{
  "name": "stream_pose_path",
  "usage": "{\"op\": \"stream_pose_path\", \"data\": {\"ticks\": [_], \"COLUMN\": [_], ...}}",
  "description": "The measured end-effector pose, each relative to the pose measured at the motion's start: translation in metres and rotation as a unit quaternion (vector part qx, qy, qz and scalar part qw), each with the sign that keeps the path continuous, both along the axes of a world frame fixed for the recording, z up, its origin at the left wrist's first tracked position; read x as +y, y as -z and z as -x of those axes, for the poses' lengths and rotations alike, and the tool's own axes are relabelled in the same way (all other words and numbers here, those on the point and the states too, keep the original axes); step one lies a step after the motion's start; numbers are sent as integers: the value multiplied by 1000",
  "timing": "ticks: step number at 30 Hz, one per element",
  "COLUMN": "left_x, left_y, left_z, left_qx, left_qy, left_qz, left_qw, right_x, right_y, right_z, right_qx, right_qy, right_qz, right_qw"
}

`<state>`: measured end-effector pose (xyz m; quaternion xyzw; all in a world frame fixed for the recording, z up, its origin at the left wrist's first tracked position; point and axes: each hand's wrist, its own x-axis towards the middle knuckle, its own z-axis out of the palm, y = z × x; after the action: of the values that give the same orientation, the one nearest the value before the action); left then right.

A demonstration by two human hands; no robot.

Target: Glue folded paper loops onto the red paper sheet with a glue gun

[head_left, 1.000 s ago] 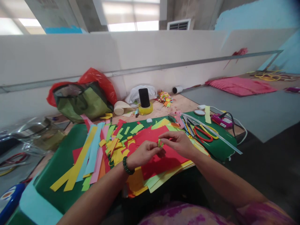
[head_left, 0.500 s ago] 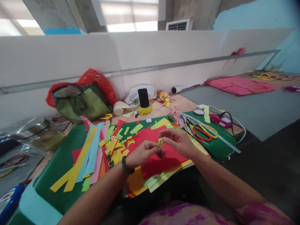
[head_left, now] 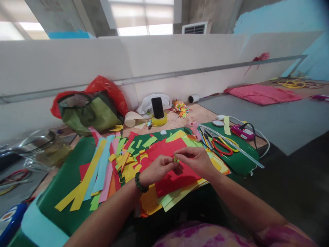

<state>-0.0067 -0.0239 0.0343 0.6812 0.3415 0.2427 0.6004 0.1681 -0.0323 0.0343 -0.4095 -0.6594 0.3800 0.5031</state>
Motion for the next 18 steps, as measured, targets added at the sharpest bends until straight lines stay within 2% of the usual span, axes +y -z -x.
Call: {"op": "stream_pose_path", "data": {"ticks": [6, 9, 12, 18], "left_x": [0, 1, 2, 0], "left_y": [-2, -4, -5, -6], "left_z": [2, 4, 4, 3], "left_qx": [-24, -63, -95, -82], "left_qy": [3, -1, 5, 32], "left_qz": [13, 38, 61, 62], "left_qw": [1000, 997, 994, 994], "right_x": [1, 6, 12, 15], "right_y": [1, -5, -12, -12], "right_z": [-3, -13, -22, -21], "right_qx": [9, 27, -1, -27], "right_qy": [-9, -38, -49, -126], "right_qz": [-8, 5, 11, 64], "right_qw": [1000, 999, 999, 990]}}
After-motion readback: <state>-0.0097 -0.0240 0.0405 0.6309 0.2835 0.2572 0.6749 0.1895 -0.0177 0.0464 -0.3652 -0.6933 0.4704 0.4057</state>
